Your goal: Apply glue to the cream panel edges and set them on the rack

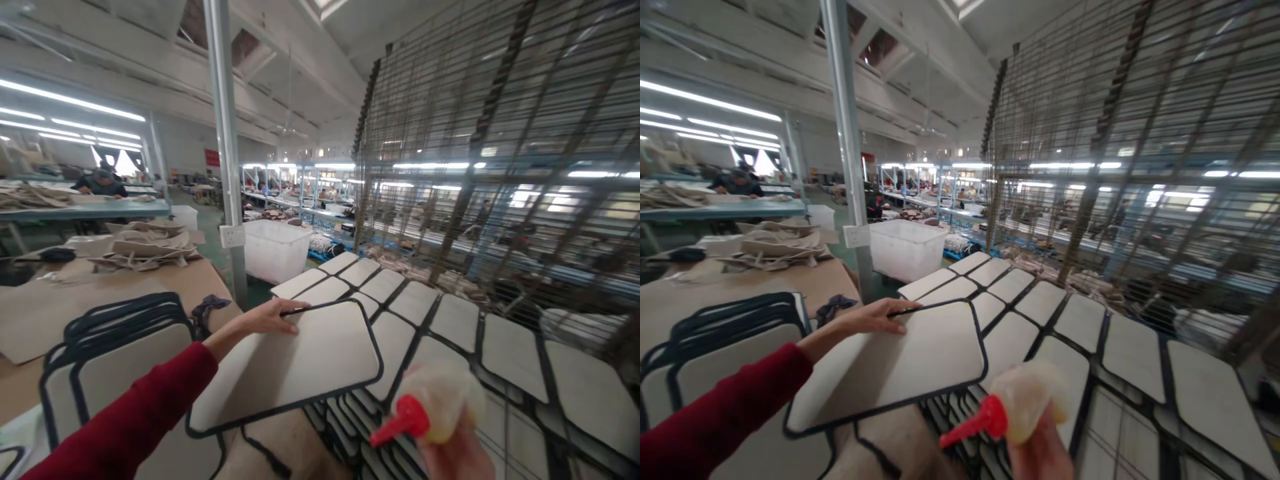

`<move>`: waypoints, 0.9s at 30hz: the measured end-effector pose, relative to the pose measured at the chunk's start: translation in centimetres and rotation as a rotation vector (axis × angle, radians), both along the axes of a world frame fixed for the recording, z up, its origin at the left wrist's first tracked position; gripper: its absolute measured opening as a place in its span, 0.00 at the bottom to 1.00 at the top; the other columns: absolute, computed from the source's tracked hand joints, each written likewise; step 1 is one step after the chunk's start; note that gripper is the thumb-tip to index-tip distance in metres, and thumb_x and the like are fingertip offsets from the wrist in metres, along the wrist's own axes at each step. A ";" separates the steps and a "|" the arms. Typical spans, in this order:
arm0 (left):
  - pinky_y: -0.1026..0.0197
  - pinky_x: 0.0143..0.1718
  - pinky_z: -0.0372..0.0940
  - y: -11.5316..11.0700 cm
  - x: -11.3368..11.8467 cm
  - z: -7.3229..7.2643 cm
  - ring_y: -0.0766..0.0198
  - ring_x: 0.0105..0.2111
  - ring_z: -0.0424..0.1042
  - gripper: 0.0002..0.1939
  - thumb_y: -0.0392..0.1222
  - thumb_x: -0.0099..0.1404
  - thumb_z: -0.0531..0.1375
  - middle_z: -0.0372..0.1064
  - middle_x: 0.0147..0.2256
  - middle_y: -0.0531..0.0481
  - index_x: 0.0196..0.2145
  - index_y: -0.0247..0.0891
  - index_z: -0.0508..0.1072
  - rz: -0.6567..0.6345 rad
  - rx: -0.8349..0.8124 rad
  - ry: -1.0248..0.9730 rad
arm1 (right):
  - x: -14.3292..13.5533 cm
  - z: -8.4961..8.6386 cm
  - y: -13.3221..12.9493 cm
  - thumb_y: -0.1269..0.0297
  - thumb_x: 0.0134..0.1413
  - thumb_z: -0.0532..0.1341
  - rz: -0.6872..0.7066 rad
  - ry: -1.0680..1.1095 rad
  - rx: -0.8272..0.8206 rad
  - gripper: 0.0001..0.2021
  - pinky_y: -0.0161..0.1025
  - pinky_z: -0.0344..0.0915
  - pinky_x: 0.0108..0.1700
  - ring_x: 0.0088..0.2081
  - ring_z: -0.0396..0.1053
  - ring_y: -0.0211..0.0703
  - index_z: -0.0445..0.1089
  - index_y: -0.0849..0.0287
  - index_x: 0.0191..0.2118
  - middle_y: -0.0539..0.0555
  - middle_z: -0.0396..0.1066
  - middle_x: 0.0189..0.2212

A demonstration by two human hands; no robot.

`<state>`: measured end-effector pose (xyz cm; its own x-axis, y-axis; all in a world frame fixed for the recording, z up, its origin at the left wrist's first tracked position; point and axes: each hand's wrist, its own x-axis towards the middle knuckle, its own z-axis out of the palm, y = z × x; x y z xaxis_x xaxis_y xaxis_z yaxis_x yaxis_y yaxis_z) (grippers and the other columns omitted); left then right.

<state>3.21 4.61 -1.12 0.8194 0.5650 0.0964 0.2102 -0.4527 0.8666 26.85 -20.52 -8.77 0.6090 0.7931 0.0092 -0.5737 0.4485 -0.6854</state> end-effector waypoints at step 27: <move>0.54 0.45 0.66 -7.0 0.7 5.3 0.47 0.43 0.72 0.25 0.39 0.43 0.70 0.76 0.41 0.46 0.43 0.37 0.78 -0.203 -0.418 0.103 | 9.1 9.2 -1.0 0.59 0.27 0.75 -0.145 -0.512 0.201 0.28 0.52 0.70 0.44 0.35 0.74 0.51 0.73 0.55 0.42 0.57 0.76 0.37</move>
